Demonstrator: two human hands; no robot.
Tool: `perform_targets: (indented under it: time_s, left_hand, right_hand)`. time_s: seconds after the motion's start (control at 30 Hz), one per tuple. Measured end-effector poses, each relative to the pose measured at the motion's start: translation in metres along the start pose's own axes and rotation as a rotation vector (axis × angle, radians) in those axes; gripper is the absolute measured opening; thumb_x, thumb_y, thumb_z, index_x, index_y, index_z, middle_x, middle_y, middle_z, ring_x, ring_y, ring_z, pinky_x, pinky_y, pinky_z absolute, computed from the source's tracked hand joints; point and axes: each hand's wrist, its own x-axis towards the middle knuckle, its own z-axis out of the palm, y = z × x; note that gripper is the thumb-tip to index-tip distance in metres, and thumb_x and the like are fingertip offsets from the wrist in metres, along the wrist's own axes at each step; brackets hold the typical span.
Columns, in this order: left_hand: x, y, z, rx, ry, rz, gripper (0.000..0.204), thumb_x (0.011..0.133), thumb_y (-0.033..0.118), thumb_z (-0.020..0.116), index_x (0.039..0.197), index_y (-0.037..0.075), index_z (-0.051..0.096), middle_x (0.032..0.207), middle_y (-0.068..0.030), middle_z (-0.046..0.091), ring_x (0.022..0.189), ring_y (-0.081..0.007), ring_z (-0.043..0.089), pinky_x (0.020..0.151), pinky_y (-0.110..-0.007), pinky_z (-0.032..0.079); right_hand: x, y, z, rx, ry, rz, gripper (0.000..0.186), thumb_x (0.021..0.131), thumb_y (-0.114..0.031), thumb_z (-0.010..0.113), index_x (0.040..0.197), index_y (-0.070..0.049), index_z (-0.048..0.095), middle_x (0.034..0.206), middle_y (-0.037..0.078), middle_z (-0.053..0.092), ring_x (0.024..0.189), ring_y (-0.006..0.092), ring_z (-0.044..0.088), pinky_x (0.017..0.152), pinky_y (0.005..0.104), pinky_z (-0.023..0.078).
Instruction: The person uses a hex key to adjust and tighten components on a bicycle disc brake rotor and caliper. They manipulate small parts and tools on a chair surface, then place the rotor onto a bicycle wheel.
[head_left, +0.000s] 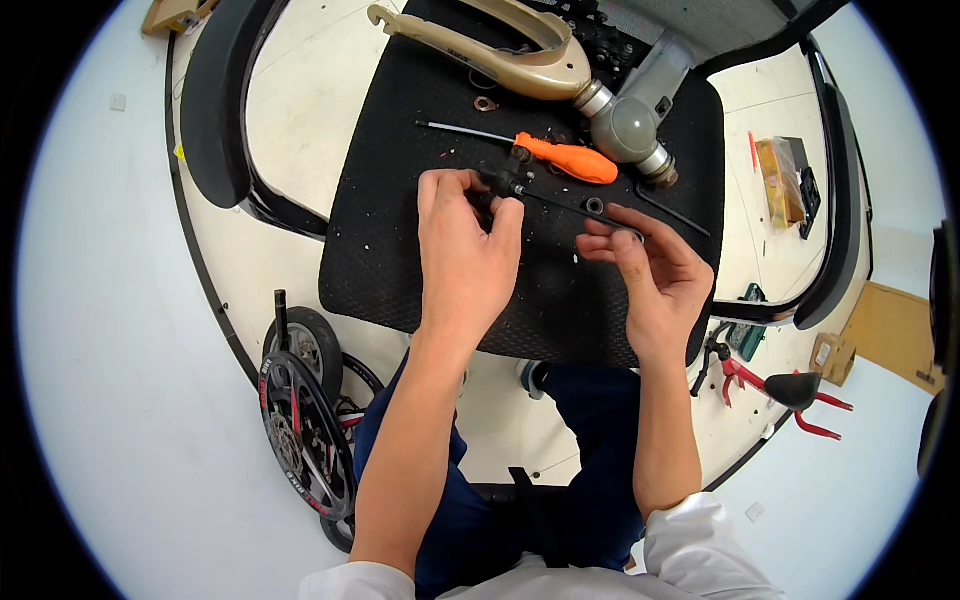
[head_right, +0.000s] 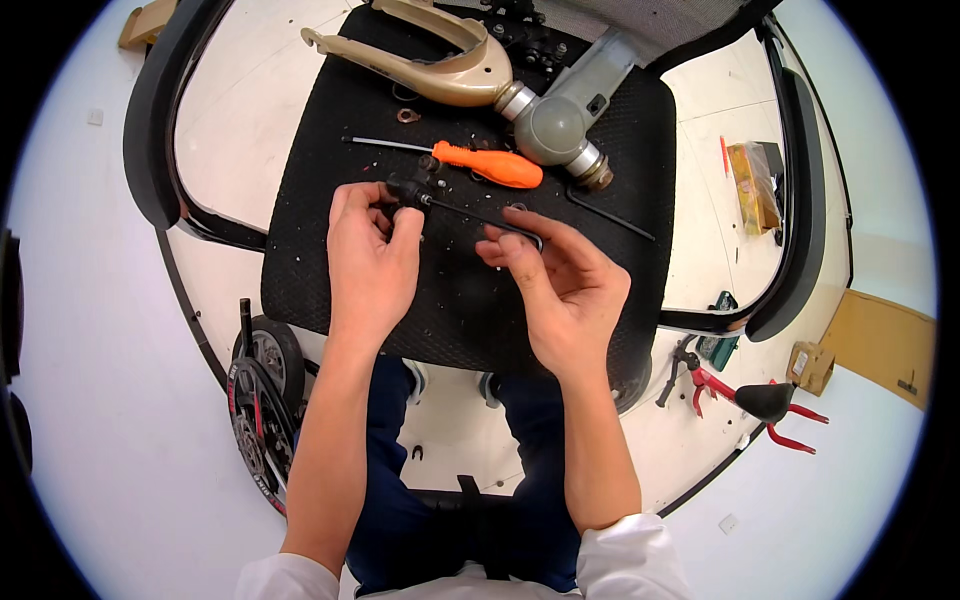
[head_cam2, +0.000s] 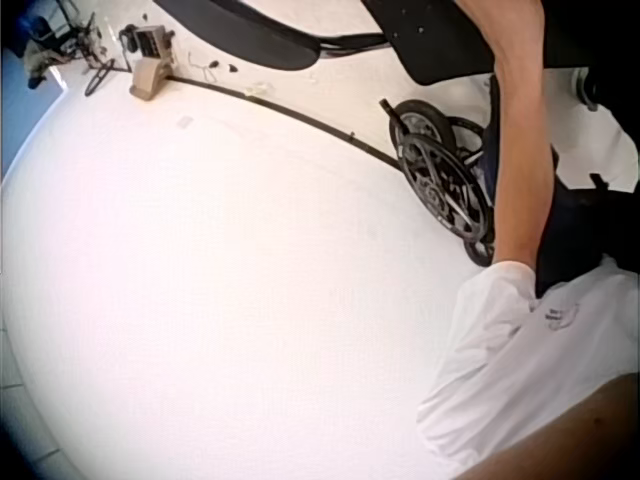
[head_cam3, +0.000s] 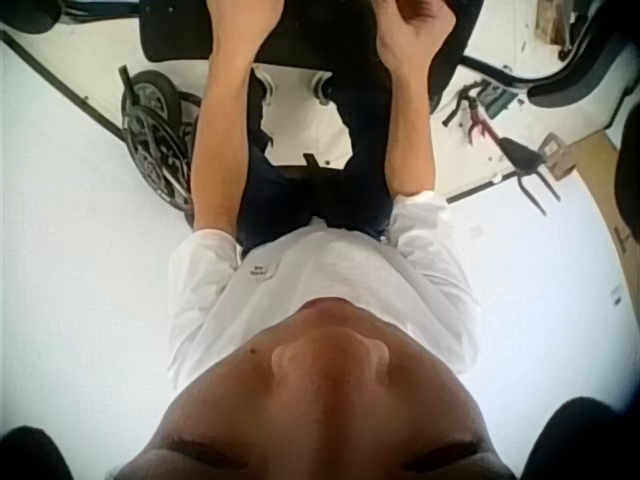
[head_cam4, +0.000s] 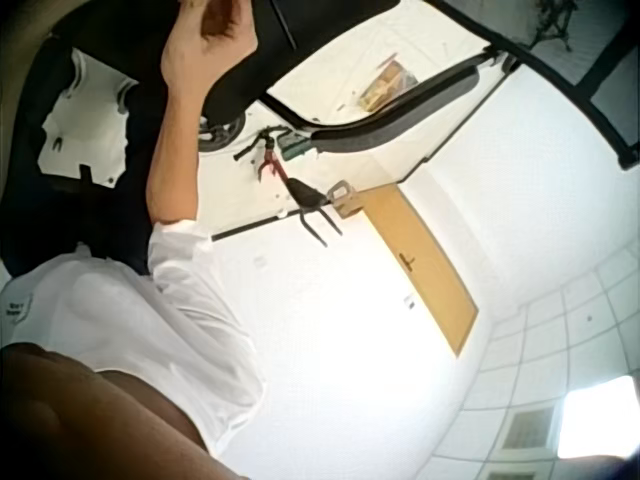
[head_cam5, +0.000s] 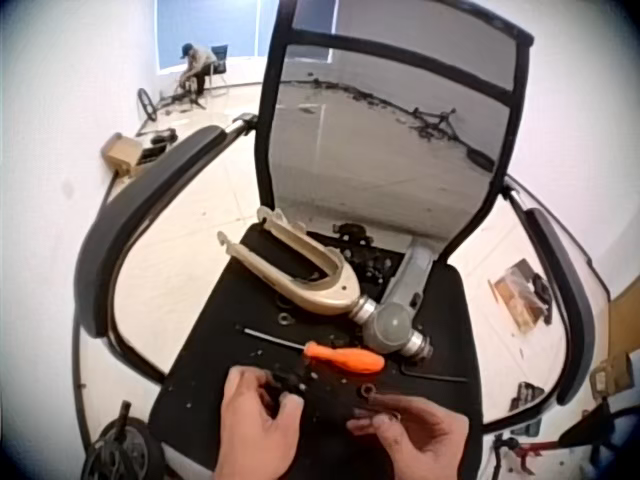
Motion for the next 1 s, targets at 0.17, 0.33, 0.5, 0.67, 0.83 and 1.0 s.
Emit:
perform_targets:
  time_s: [0.17,0.33,0.5,0.67,0.83,1.0]
  left_hand:
    - [0.000,-0.002,0.001,-0.021,-0.039,-0.044,0.026,0.088,0.006,0.062,0.105,-0.012,0.059,0.102,-0.0110,0.053,0.073,-0.0113,0.054,0.067,-0.027,0.047]
    - [0.001,-0.006,-0.001,-0.044,-0.051,-0.049,0.025,0.088,0.005,0.062,0.106,-0.012,0.059,0.101,-0.0094,0.055,0.073,-0.0081,0.054,0.065,-0.024,0.047]
    - [0.003,-0.006,-0.006,-0.063,-0.125,-0.151,0.024,0.088,0.004,0.061,0.107,-0.011,0.058,0.094,-0.0065,0.055,0.072,-0.0053,0.052,0.061,-0.022,0.045]
    - [0.002,-0.009,-0.005,-0.092,-0.127,-0.122,0.024,0.088,0.004,0.062,0.107,-0.011,0.058,0.094,-0.0062,0.054,0.071,-0.0055,0.051,0.061,-0.022,0.045]
    - [0.001,-0.007,0.001,-0.101,-0.072,-0.106,0.027,0.088,0.005,0.063,0.108,-0.012,0.058,0.099,-0.0078,0.054,0.070,-0.0070,0.051,0.062,-0.023,0.045]
    - [-0.002,0.003,0.010,0.019,0.072,0.020,0.024,0.086,0.004,0.063,0.105,-0.010,0.057,0.107,-0.0119,0.051,0.075,-0.0127,0.054,0.070,-0.028,0.048]
  right_hand:
    - [0.003,0.001,0.000,0.017,-0.010,-0.022,0.025,0.097,-0.003,0.062,0.115,0.014,0.065,0.100,0.020,0.072,0.090,0.0240,0.073,0.082,0.0322,0.059]
    - [0.007,-0.002,-0.009,-0.063,-0.120,-0.042,0.021,0.095,0.000,0.063,0.112,0.011,0.069,0.100,0.018,0.072,0.090,0.0227,0.073,0.082,0.0310,0.059]
    - [0.011,-0.005,-0.024,-0.233,-0.292,-0.124,0.018,0.091,0.002,0.066,0.107,0.008,0.072,0.098,0.016,0.072,0.090,0.0213,0.073,0.082,0.0289,0.058]
    - [0.012,-0.005,-0.023,-0.112,-0.248,-0.037,0.022,0.091,0.000,0.068,0.110,0.010,0.070,0.097,0.017,0.073,0.089,0.0221,0.072,0.081,0.0300,0.059]
    - [0.007,-0.001,-0.005,0.123,-0.018,0.105,0.025,0.094,-0.007,0.069,0.112,0.011,0.067,0.098,0.016,0.072,0.086,0.0224,0.072,0.079,0.0317,0.060]
    - [0.006,0.009,0.020,0.620,0.286,0.272,0.023,0.095,-0.017,0.070,0.106,0.004,0.069,0.096,0.012,0.071,0.085,0.0201,0.070,0.080,0.0304,0.059]
